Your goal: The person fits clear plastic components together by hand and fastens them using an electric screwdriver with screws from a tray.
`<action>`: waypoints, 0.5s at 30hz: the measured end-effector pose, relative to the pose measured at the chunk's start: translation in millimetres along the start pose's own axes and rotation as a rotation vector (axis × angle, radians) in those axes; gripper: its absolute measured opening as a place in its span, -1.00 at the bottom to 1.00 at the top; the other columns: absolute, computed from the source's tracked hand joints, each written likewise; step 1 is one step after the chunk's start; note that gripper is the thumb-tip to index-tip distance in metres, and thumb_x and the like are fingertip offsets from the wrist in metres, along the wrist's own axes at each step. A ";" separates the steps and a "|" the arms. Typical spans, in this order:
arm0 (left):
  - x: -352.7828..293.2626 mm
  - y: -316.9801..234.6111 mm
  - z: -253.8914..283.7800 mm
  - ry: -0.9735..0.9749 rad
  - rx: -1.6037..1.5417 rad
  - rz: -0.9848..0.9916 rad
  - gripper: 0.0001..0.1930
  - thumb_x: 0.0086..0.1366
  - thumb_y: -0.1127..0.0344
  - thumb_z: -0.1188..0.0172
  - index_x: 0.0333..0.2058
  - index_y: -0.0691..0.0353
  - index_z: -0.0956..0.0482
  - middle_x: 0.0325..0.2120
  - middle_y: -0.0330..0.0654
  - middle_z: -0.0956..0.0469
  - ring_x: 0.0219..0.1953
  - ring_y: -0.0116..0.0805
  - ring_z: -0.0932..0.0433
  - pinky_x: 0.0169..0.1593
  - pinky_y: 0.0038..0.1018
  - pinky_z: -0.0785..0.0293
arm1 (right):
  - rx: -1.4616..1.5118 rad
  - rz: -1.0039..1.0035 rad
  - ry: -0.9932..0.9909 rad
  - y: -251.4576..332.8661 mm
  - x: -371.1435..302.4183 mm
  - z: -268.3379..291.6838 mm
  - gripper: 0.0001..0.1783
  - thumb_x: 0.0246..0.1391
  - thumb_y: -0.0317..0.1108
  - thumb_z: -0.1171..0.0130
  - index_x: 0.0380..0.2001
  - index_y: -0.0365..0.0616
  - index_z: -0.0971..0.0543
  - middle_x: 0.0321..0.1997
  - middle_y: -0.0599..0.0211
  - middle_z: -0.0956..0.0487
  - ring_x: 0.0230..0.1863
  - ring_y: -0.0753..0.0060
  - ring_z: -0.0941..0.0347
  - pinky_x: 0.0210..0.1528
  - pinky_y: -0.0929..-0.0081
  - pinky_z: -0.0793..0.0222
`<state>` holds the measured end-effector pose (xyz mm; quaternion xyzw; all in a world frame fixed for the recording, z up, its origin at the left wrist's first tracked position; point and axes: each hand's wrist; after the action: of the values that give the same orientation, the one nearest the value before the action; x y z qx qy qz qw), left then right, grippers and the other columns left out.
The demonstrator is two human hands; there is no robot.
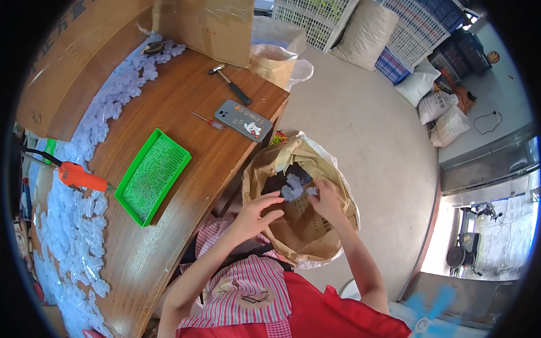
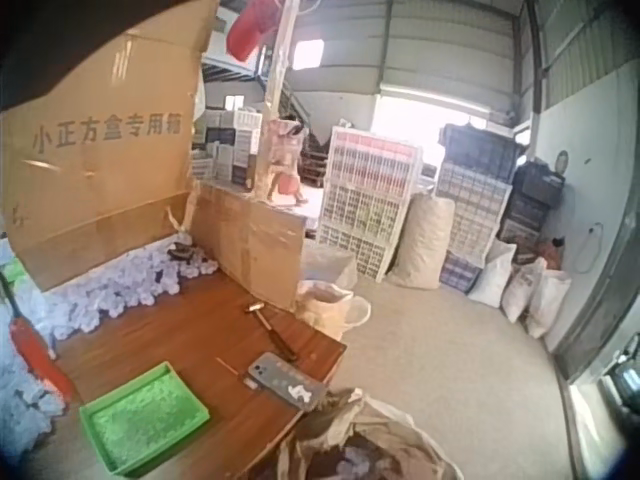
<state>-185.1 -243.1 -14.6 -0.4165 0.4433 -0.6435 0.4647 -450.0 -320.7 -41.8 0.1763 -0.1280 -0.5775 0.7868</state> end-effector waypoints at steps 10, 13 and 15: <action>-66.6 -267.5 108.4 -0.322 -0.653 -0.262 -0.88 0.26 0.38 -0.15 -0.31 0.32 -0.59 -0.34 -0.06 -0.58 -0.25 -0.16 -0.57 -0.09 -0.47 -0.49 | 1.133 0.691 0.015 269.4 13.8 165.5 -0.69 0.11 -0.32 -0.14 -0.13 -0.28 -0.55 -0.17 0.09 -0.61 -0.14 0.19 -0.53 -0.07 0.23 -0.45; -110.8 -296.9 104.5 -0.608 -0.511 -0.518 -0.90 0.26 0.43 -0.15 -0.28 0.29 -0.57 -0.26 -0.09 -0.56 -0.19 -0.23 -0.57 -0.08 -0.48 -0.50 | 1.415 1.011 0.117 264.1 -32.0 169.6 -0.64 0.15 -0.25 -0.12 -0.05 -0.24 -0.52 -0.10 0.10 -0.58 -0.07 0.15 -0.51 -0.02 0.23 -0.44; -138.2 -316.8 102.6 -0.762 -0.379 -0.731 -0.90 0.26 0.46 -0.15 -0.26 0.28 -0.56 -0.20 -0.12 -0.55 -0.15 -0.27 -0.57 -0.08 -0.48 -0.51 | 1.597 1.241 0.176 263.7 -39.0 179.5 -0.61 0.17 -0.21 -0.11 -0.01 -0.22 -0.50 -0.04 0.10 -0.56 -0.02 0.12 -0.49 0.02 0.23 -0.44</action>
<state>-129.7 -72.8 298.3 -0.8224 0.1786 -0.4758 0.2558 -306.7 -235.4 232.9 0.5949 -0.4869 0.2022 0.6068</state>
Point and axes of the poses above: each hand's wrist, its own x-axis towards the middle knuckle, its own z-axis out of the back of the hand, y = z × x
